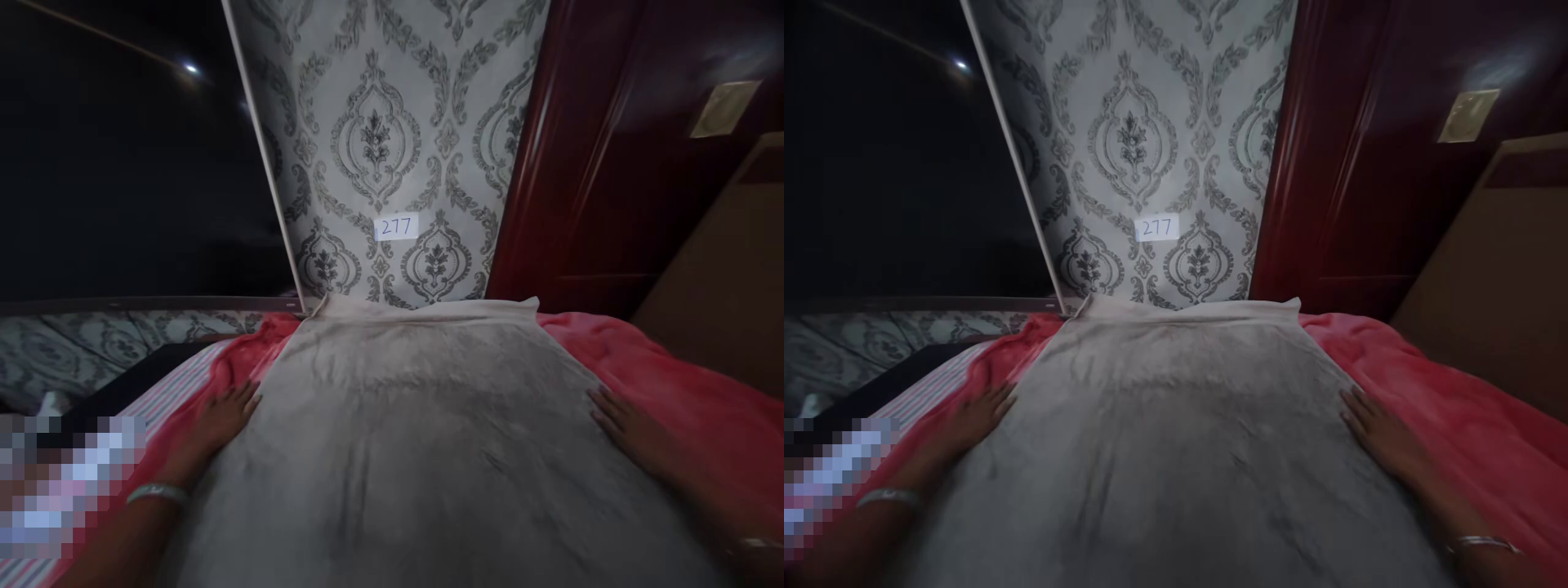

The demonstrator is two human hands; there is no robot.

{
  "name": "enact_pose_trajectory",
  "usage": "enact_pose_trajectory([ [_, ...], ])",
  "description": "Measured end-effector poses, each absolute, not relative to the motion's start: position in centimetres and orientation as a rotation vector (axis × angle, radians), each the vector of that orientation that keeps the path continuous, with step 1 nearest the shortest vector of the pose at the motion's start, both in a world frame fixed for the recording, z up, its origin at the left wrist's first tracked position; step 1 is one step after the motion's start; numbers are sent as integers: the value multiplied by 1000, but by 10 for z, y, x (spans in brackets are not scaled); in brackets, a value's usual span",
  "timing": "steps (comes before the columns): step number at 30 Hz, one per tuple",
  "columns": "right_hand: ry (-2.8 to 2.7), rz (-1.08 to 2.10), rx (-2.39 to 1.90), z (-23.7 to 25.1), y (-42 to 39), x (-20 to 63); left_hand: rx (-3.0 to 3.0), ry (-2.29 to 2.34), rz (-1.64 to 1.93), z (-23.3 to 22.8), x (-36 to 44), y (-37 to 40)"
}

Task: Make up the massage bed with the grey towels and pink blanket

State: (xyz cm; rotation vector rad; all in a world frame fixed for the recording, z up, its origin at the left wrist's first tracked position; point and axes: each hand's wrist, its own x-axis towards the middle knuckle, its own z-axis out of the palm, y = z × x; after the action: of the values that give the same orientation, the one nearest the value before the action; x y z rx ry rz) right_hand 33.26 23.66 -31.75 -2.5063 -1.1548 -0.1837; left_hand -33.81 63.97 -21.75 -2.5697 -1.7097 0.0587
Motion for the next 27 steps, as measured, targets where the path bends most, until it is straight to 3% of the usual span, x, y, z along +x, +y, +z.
enact_pose_trajectory([
  [4,-1050,12,-2658,-305,213,313,-2513,-1669,-74,-212,-343,622],
  [9,-1063,-185,-2716,-269,234,232,-2648,-1353,-294,-203,-278,587],
  [16,-1534,-96,-2551,-266,302,110,-2877,-1171,-138,-229,-197,530],
  [27,-1573,88,-2608,-262,284,97,-2621,-1524,-76,-237,-243,510],
])
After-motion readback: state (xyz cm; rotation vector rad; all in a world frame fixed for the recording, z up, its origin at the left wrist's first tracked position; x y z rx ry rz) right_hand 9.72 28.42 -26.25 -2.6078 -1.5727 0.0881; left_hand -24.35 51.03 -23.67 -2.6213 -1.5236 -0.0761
